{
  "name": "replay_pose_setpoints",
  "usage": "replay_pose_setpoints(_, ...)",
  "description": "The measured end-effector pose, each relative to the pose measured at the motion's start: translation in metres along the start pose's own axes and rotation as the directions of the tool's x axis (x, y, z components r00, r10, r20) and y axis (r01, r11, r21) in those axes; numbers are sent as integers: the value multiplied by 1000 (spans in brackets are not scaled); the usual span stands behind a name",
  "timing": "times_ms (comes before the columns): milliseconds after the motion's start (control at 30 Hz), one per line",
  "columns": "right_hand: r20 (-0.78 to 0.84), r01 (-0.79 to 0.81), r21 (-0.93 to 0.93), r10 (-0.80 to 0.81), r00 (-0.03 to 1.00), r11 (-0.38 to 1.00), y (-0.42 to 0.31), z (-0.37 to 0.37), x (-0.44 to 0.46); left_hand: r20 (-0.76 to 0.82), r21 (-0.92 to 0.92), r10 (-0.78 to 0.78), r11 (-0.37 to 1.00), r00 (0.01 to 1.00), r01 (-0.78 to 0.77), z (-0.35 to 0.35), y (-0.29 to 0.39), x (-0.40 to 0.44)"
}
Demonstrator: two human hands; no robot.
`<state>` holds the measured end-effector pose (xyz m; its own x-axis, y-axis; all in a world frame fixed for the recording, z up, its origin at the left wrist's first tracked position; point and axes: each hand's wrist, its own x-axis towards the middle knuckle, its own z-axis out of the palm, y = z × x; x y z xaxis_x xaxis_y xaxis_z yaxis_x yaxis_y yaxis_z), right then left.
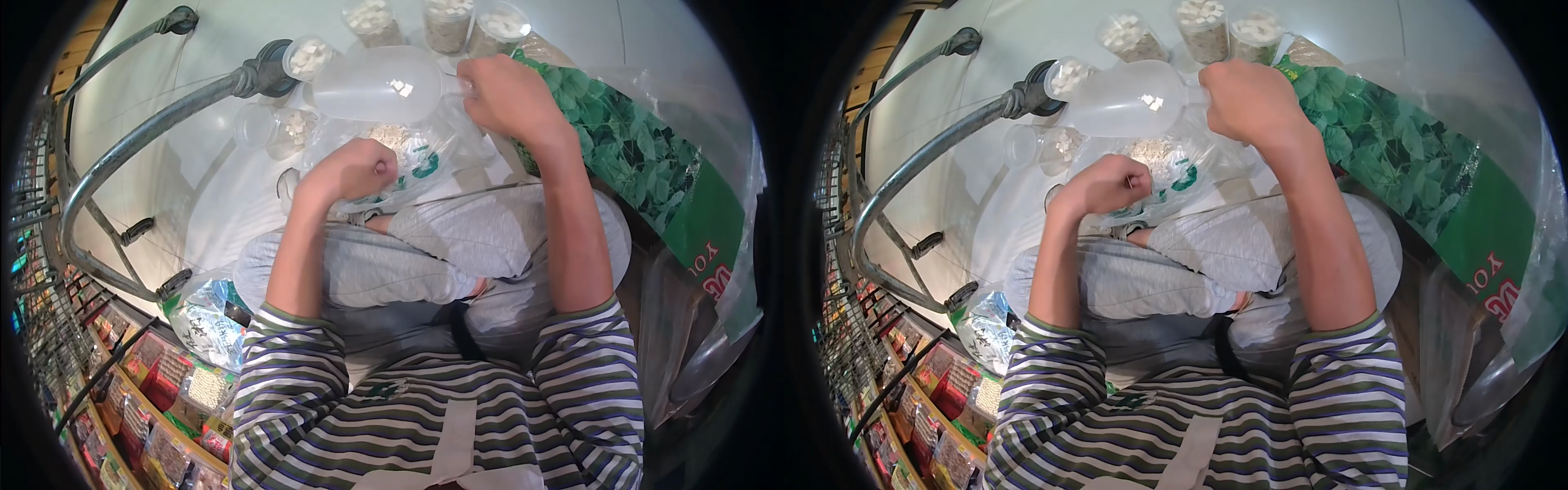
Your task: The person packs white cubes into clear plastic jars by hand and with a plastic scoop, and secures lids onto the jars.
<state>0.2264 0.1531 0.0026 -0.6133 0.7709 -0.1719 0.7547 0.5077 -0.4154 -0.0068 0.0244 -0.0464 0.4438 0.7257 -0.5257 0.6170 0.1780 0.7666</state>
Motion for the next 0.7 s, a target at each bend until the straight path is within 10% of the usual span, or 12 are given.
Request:
replay_pose_setpoints(67,-19,15,2,-15,1000,1000,1,1,1,-329,426,-147,859,933,285,12,-25,14)
replay_pose_setpoints(433,-91,55,5,-55,994,998,-1,0,0,-475,68,-137,979,869,192,5,-52,41)
replay_pose_setpoints(700,-99,49,5,-48,994,999,4,5,0,-631,203,-128,925,765,321,2,-71,45)
